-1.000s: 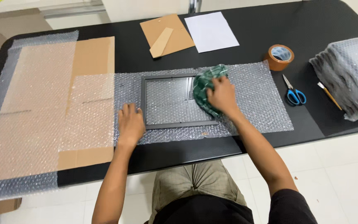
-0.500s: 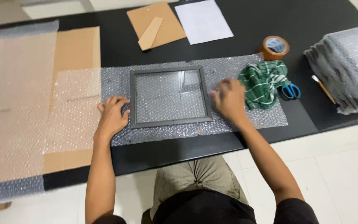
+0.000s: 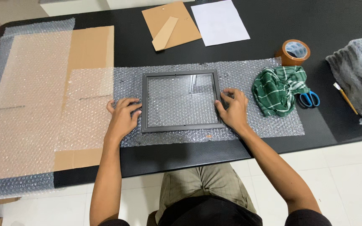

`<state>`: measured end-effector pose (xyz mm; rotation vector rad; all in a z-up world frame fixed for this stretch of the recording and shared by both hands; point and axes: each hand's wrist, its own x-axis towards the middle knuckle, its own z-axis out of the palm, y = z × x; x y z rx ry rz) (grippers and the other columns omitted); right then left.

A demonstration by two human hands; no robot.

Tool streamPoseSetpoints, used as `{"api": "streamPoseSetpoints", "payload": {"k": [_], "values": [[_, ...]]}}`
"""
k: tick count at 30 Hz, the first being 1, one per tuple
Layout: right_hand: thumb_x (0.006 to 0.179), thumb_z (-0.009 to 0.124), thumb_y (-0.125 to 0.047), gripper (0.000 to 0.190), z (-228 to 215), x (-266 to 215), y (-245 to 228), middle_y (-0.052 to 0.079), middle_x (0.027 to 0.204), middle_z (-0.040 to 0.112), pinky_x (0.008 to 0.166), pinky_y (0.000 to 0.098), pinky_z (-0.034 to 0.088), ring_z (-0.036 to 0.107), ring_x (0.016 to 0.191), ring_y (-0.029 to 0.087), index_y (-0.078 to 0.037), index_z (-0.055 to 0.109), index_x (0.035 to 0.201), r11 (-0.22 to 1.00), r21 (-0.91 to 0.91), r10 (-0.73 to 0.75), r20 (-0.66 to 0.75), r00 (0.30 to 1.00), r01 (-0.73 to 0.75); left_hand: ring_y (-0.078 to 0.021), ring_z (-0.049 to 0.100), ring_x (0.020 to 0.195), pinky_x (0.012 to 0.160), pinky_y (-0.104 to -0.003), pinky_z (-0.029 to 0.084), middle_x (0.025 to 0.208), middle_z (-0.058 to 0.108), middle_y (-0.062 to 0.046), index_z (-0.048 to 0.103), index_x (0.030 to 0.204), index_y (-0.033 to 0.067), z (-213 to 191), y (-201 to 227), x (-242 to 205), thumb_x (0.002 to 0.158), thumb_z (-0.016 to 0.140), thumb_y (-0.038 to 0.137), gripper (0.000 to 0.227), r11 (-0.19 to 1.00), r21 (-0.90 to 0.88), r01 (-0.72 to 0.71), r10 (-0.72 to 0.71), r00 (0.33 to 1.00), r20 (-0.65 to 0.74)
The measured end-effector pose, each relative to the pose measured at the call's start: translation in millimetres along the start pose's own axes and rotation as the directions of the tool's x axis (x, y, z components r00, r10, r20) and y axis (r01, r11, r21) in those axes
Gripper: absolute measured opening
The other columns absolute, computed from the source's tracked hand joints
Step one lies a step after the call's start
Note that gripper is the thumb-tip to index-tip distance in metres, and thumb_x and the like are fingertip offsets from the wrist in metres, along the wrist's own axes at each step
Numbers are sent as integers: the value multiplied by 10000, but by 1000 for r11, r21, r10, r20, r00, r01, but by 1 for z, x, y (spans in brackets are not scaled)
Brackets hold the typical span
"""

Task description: The person wipes a glass pane with a cloth, places it inside a picture frame, inserts a white paper and a cardboard backing, and then begins to wrap the frame in bubble wrap.

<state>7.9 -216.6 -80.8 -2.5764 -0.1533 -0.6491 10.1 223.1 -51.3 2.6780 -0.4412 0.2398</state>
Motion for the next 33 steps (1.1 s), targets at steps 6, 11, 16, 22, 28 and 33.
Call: {"api": "streamPoseSetpoints", "payload": {"k": [6, 11, 16, 22, 28, 33], "values": [[891, 803, -318, 317, 3, -2, 4, 31, 1219, 665, 1037, 449, 406, 603, 1217, 262, -153, 813, 1162, 1000, 8, -4, -18, 1000, 5, -235, 583, 1317, 1163, -618, 115, 1330, 711, -43, 782, 1241, 197, -6, 16, 1, 1025, 681, 238, 242, 1000, -18, -9, 9, 1000, -22], [886, 795, -320, 330, 7, -4, 6, 35, 1219, 696, 1060, 451, 409, 624, 1226, 268, -138, 812, 1161, 1000, 18, -12, -31, 999, 12, -207, 580, 1297, 1152, -616, 157, 1323, 702, 1, 765, 1287, 248, -2, 17, -3, 1049, 653, 307, 269, 997, 35, 68, -67, 997, -32], [898, 790, -354, 341, 7, -5, 8, 29, 1223, 701, 1061, 453, 423, 628, 1225, 259, -159, 810, 1176, 1000, -8, -8, -19, 1000, 8, -186, 590, 1282, 1144, -602, 170, 1316, 714, 21, 776, 1259, 269, -3, 19, -4, 1048, 651, 334, 254, 994, 65, 92, -89, 995, -41], [1029, 614, -458, 472, -37, 8, -18, 112, 1454, 588, 1131, 508, 375, 508, 1401, 313, -154, 682, 1384, 992, -122, -32, 99, 995, 44, -353, 489, 1404, 1185, -617, 277, 1468, 578, -184, 591, 1484, 123, -24, 54, 10, 1098, 534, 373, 463, 999, -34, -10, 9, 1000, -9], [1105, 316, -573, 666, -50, 14, 8, 113, 1734, 340, 1282, 590, 212, 255, 1619, 307, -210, 394, 1657, 938, -338, 76, 416, 906, 76, -444, 239, 1583, 1295, -576, 132, 1694, 291, -302, 272, 1646, -42, -19, 59, 15, 1100, 283, 550, 805, 990, -132, 47, -24, 985, 169], [1099, 305, -591, 654, -52, 12, 29, 53, 1755, 304, 1281, 577, 235, 225, 1630, 276, -281, 357, 1672, 917, -399, 154, 403, 902, 21, -366, 243, 1601, 1323, -494, 104, 1704, 323, -236, 303, 1662, 5, -8, 46, 9, 1129, 311, 531, 749, 999, -26, 28, -24, 988, 151]]}}
